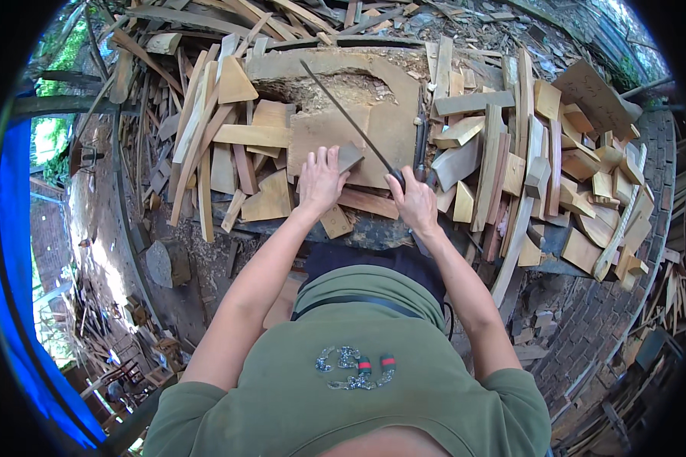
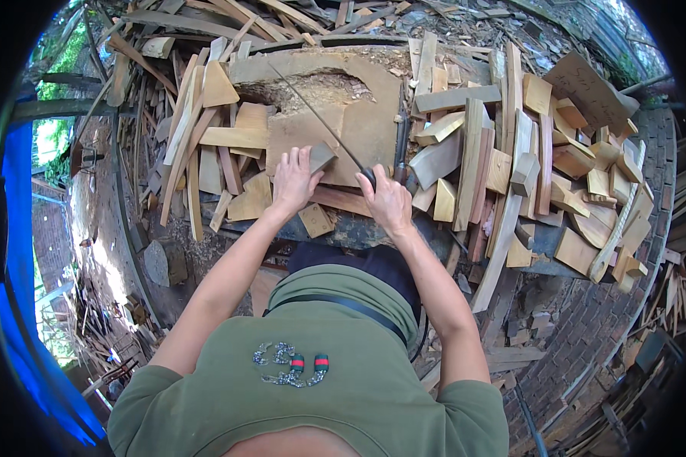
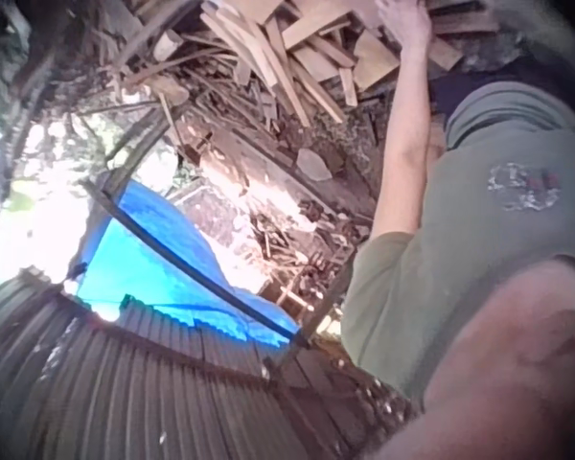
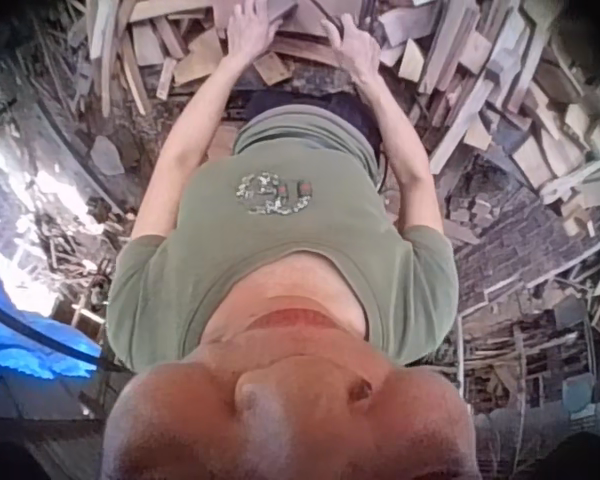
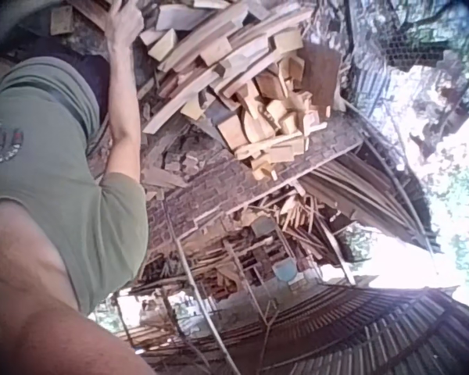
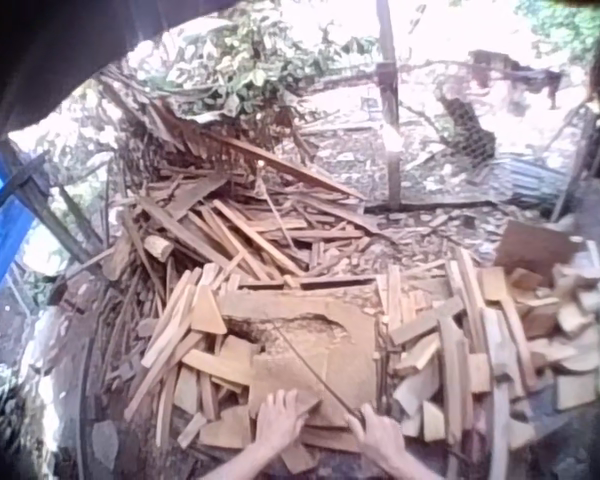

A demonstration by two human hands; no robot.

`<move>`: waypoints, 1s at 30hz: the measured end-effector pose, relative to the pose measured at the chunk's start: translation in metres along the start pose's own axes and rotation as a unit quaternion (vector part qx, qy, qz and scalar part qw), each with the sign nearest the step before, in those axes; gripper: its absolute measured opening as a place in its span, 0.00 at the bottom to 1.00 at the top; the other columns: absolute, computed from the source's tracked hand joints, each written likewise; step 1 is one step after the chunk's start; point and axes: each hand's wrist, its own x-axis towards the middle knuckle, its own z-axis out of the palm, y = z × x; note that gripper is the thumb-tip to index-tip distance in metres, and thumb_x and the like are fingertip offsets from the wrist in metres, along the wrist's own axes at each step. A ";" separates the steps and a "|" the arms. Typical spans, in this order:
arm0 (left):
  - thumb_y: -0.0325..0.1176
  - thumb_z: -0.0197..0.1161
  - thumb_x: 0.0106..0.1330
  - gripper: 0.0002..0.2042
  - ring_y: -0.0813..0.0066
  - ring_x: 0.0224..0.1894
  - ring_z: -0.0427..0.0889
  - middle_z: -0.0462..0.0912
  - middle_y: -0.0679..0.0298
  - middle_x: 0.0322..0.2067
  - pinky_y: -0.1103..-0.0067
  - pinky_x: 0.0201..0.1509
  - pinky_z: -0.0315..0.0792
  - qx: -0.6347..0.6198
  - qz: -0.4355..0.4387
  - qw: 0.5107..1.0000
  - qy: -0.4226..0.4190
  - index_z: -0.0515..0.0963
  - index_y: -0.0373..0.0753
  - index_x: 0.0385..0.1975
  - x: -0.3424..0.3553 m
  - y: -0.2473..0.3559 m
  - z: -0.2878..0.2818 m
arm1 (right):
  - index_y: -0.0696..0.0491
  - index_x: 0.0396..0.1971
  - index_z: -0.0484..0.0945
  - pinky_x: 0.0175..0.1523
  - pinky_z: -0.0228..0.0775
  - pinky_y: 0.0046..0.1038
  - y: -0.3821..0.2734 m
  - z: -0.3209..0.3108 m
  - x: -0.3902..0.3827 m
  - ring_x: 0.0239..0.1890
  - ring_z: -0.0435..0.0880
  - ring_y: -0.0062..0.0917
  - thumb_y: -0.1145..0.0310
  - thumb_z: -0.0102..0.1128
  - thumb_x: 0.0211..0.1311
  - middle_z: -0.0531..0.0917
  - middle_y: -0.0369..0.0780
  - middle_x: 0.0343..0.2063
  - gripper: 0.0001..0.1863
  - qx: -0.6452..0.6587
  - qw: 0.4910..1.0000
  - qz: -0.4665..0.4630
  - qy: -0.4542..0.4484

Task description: Use hand tools to shave and shape a wooden block in a workshop.

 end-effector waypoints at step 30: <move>0.53 0.62 0.63 0.36 0.51 0.46 0.70 0.69 0.52 0.45 0.59 0.53 0.65 0.012 0.032 0.998 0.058 0.61 0.36 0.65 -0.001 -0.014 -0.006 | 0.54 0.35 0.70 0.29 0.72 0.50 0.020 -0.012 -0.015 0.26 0.82 0.51 0.46 0.52 0.68 0.81 0.53 0.19 0.22 0.015 1.000 0.012 -0.020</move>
